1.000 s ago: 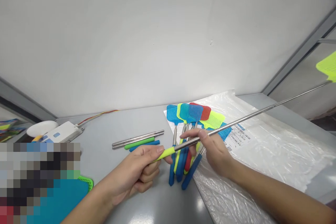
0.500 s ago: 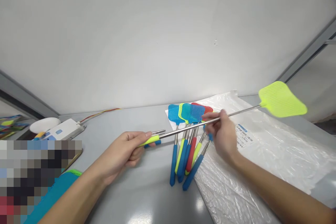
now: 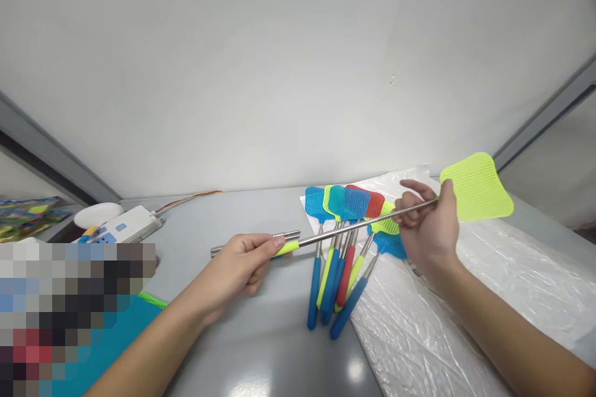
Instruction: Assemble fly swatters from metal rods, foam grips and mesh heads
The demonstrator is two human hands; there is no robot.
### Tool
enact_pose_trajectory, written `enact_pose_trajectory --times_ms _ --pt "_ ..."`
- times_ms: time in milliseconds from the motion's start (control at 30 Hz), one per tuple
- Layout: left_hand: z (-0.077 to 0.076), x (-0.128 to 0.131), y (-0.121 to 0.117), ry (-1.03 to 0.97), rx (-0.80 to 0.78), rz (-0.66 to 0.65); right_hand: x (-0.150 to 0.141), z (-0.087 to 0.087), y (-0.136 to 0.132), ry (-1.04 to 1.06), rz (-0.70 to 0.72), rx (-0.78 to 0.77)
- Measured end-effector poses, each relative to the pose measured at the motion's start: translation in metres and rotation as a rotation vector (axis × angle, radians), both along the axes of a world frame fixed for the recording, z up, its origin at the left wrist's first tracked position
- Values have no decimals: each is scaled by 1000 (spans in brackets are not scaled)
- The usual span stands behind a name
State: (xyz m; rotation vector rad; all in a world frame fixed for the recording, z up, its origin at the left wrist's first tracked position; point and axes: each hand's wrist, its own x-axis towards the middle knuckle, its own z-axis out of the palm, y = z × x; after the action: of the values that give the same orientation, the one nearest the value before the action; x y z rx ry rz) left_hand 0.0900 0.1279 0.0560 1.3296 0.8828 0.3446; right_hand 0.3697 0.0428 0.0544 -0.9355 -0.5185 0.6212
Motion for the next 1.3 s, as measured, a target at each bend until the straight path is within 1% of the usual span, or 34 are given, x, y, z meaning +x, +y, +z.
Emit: enact_pose_trajectory --times_ms 67,133,200,267,300,367,433,533,667,833,933,1033,1133,1233,1300 --pt "1 -2 3 4 11 3 12 3 2 13 -58 17" --pt "1 -3 5 -7 -7 4 15 4 3 -12 -79 0" --pt "1 -2 2 -12 -17 21 7 3 2 -47 -113 0" --pt "0 3 -4 -26 -22 31 -9 -2 -1 -83 -115 15" --pt "0 6 -9 -38 -31 20 -19 -4 -2 -100 -83 23" --pt "-1 12 -21 -65 -68 -27 -38 -10 -6 -127 62 20" --pt "-1 17 -30 -86 -102 -63 -51 -14 -10 -161 154 37" --pt "0 19 -35 -110 -102 -64 -55 -18 -13 -202 164 51" --pt "1 21 -37 -94 -106 -58 -59 -22 -15 -190 178 20" --pt "3 28 -49 -90 -118 -56 -78 -27 -18 -169 260 -11" --pt "4 31 -54 -74 -103 -69 -85 -27 -21 -135 262 -24" --pt "6 31 -54 -57 -88 -62 -87 -25 -23 -114 275 -38" --pt "5 29 -51 -66 -73 -64 -86 -24 -23 -139 311 -51" --pt "2 26 -49 -73 -60 -121 -75 -24 -17 -186 380 -119" --pt "-3 25 -51 -65 -57 -164 -61 -23 -10 -223 400 -189"
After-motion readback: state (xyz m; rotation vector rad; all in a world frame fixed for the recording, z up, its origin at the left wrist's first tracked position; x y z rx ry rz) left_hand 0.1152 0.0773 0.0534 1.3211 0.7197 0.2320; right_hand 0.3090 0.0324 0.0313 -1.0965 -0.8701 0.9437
